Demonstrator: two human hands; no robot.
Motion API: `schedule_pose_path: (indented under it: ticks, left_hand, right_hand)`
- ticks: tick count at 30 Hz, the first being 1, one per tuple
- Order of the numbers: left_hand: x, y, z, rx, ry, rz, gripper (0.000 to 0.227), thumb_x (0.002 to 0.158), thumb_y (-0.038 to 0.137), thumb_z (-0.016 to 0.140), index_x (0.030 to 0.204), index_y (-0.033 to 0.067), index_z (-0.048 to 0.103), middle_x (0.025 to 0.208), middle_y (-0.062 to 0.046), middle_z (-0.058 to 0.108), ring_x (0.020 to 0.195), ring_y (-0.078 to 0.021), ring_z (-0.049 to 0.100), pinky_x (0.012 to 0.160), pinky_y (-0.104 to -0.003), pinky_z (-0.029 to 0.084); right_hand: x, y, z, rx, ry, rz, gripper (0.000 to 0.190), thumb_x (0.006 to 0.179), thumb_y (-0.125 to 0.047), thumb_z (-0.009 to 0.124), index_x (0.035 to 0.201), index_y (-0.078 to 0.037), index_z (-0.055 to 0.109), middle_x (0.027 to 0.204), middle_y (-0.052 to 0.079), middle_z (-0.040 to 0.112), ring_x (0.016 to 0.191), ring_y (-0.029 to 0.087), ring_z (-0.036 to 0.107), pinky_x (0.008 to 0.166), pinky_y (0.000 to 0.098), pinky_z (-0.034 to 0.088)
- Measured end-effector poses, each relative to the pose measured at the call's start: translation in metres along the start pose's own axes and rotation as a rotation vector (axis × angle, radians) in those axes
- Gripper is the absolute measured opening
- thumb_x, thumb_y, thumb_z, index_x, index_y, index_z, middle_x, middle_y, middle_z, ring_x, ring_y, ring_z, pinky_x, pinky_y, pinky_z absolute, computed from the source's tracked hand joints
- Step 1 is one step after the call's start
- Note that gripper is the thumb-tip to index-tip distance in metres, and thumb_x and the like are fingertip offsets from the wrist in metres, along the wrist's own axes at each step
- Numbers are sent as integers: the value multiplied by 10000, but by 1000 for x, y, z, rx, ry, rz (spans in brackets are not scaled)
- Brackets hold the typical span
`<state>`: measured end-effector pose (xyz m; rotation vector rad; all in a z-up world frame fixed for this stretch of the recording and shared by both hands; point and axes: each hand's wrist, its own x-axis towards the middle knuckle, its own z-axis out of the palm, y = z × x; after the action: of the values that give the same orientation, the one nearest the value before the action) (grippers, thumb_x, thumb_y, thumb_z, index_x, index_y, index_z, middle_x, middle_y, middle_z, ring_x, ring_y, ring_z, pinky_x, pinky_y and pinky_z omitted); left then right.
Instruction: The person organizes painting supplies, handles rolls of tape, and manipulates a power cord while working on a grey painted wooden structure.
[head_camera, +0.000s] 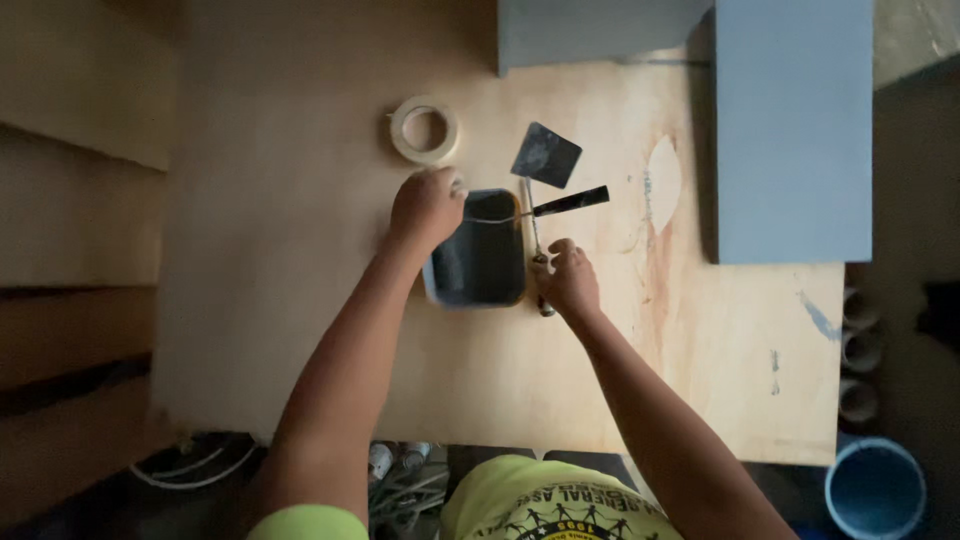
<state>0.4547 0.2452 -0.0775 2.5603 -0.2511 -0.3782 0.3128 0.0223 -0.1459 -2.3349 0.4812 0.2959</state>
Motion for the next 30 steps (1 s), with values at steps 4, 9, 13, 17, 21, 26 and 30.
schedule_pose_path:
  ticks: [4,9,13,17,21,26,30]
  left_hand:
    - [30,11,30,46,-24,133,137,893,185,669,967,85,728,877,-144,707,907,-367,728,809,-492,599]
    - [39,35,36,-16,-117,92,149,913,191,623,979,100,721,915,-148,708,943,-371,727,836,-493,598]
    - [39,45,35,-58,-136,123,219,928,192,636,1092,106,753,960,-142,732,968,-360,729,868,-493,590]
    - [41,52,32,-92,-99,99,204,926,170,641,1074,83,752,936,-145,725,946,-352,730,856,-485,586]
    - [67,57,46,-46,-190,63,230,910,173,630,1093,102,749,971,-125,709,986,-361,710,846,-490,593]
    - [116,82,79,283,-340,393,309,851,97,774,1152,42,734,1169,-187,640,1172,-429,608,924,-557,586]
    - [139,97,89,442,-375,521,425,842,57,793,1249,38,670,1284,-185,548,1300,-450,495,1022,-584,523]
  right_hand:
    - [0,-16,-6,-104,-130,229,393,870,-346,757,1147,-147,562,1083,151,691,1110,423,686,980,580,547]
    - [8,3,1,-151,-137,258,414,834,-444,752,1049,-102,665,983,203,722,1037,443,710,913,567,568]
    - [8,17,-16,-115,-76,337,464,820,-460,766,1096,-94,696,969,194,735,1023,423,719,885,541,580]
    - [-9,19,-53,-75,-34,420,426,815,-407,769,1091,-85,723,966,193,743,1033,413,719,889,526,573]
    - [-31,28,-78,1,50,468,394,847,-384,758,1088,-74,733,946,182,742,1015,416,719,858,523,568]
    - [-36,28,-100,110,115,476,434,820,-379,769,1137,-84,739,974,173,756,1043,395,718,884,518,567]
    - [-21,23,-99,120,127,448,448,814,-380,793,1149,-87,737,997,177,754,1075,396,712,919,520,567]
